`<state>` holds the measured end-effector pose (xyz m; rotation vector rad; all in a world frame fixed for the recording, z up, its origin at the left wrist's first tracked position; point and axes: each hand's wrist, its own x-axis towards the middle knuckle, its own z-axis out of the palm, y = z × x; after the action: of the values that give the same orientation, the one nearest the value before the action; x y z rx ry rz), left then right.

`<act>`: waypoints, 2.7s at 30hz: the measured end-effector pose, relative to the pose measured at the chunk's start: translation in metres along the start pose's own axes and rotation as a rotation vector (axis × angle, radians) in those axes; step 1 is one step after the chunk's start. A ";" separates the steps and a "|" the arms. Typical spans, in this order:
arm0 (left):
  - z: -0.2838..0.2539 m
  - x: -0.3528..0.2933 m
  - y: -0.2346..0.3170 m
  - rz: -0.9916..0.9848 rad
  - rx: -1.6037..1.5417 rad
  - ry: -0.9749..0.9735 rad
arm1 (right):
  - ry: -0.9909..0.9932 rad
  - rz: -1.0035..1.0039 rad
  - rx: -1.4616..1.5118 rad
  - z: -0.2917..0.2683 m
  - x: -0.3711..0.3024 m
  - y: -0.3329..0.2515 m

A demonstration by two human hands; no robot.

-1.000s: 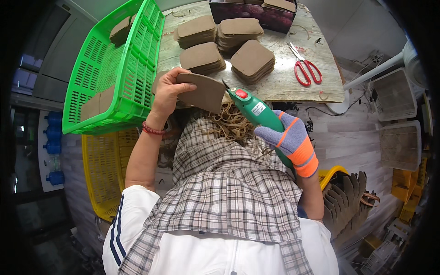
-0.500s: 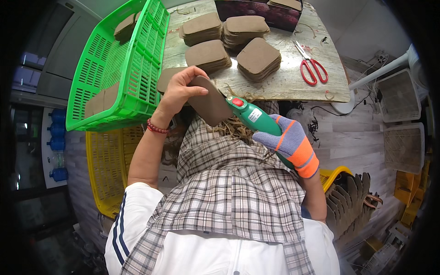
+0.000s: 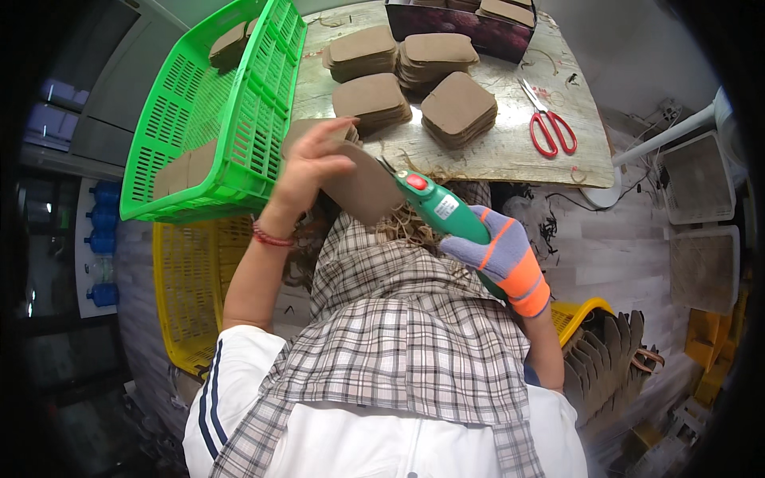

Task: The person uses a rotary tool to smooth the edges of stacked brown cardboard pieces. They pick up each piece from a green basket, run the tool along the edges, and place the finished pieces on the table.

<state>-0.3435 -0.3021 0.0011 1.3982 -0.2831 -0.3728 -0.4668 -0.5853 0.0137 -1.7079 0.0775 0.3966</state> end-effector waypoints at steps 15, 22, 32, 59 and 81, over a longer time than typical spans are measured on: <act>-0.054 0.115 -0.027 0.308 1.563 0.309 | 0.171 -0.059 -0.055 -0.008 0.005 0.016; -0.044 0.134 -0.019 0.212 1.550 0.266 | 0.210 -0.049 -0.096 -0.011 0.002 0.016; -0.008 0.100 0.007 0.256 -0.216 0.325 | 0.269 -0.066 -0.008 -0.010 0.009 0.012; 0.117 0.051 -0.066 0.130 -0.985 0.101 | 0.385 -0.096 0.097 -0.012 0.004 -0.015; 0.015 0.041 -0.023 0.024 -0.122 -0.181 | 0.215 -0.054 -0.123 -0.027 -0.014 -0.020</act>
<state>-0.3147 -0.3360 -0.0205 1.2422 -0.4183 -0.4905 -0.4684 -0.6102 0.0406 -1.8660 0.1662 0.1792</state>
